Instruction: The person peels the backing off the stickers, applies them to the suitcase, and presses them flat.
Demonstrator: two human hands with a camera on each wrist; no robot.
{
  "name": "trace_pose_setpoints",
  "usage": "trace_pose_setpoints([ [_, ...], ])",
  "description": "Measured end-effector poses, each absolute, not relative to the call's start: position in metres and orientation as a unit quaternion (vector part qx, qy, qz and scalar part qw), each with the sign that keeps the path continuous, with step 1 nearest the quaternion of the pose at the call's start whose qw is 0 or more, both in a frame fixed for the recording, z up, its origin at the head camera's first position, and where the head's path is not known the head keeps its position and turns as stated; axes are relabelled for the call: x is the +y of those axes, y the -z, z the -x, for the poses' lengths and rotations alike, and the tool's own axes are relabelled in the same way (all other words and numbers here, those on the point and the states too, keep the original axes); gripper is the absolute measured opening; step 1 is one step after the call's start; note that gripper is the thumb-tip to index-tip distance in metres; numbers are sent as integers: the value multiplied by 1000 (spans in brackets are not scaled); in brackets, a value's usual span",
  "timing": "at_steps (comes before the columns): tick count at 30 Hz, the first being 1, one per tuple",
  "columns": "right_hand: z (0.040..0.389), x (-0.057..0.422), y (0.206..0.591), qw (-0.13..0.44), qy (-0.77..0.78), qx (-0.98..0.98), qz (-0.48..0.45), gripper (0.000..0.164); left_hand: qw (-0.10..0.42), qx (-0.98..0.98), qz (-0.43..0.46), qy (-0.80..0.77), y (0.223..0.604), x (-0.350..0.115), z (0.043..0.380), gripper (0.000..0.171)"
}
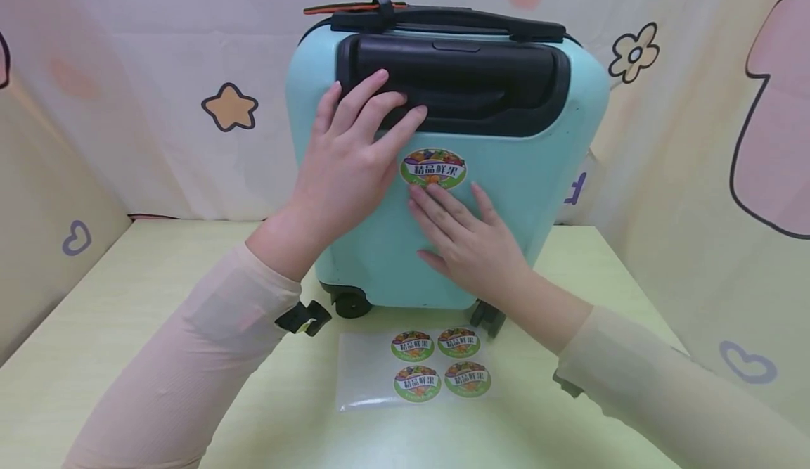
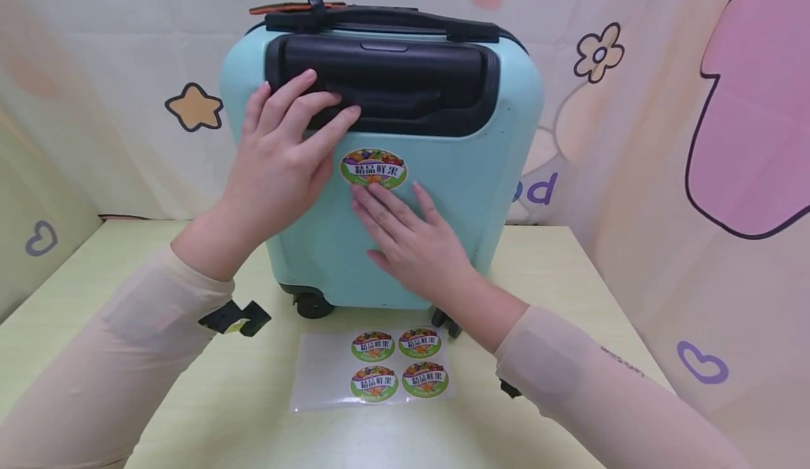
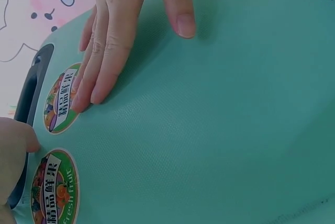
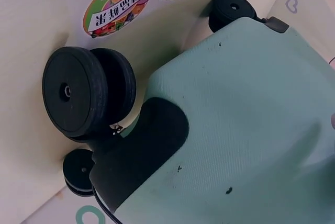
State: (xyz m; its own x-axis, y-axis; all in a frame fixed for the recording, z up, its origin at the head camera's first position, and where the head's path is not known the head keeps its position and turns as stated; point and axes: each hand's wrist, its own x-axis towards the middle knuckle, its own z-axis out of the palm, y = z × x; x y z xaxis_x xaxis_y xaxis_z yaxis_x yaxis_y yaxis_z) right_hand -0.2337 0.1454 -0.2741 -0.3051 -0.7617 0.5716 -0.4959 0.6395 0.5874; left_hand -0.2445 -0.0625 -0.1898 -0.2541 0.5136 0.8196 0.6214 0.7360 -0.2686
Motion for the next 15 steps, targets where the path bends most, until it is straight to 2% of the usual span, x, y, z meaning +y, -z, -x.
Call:
trace_pose_setpoints([
  [7,235,151,272,433,176,-795,-388,63,499,-787,359,57,190,-63,245,36],
  [15,237,162,273,456,156,-782,-395,57,499,-787,361,51,190,-63,245,36],
])
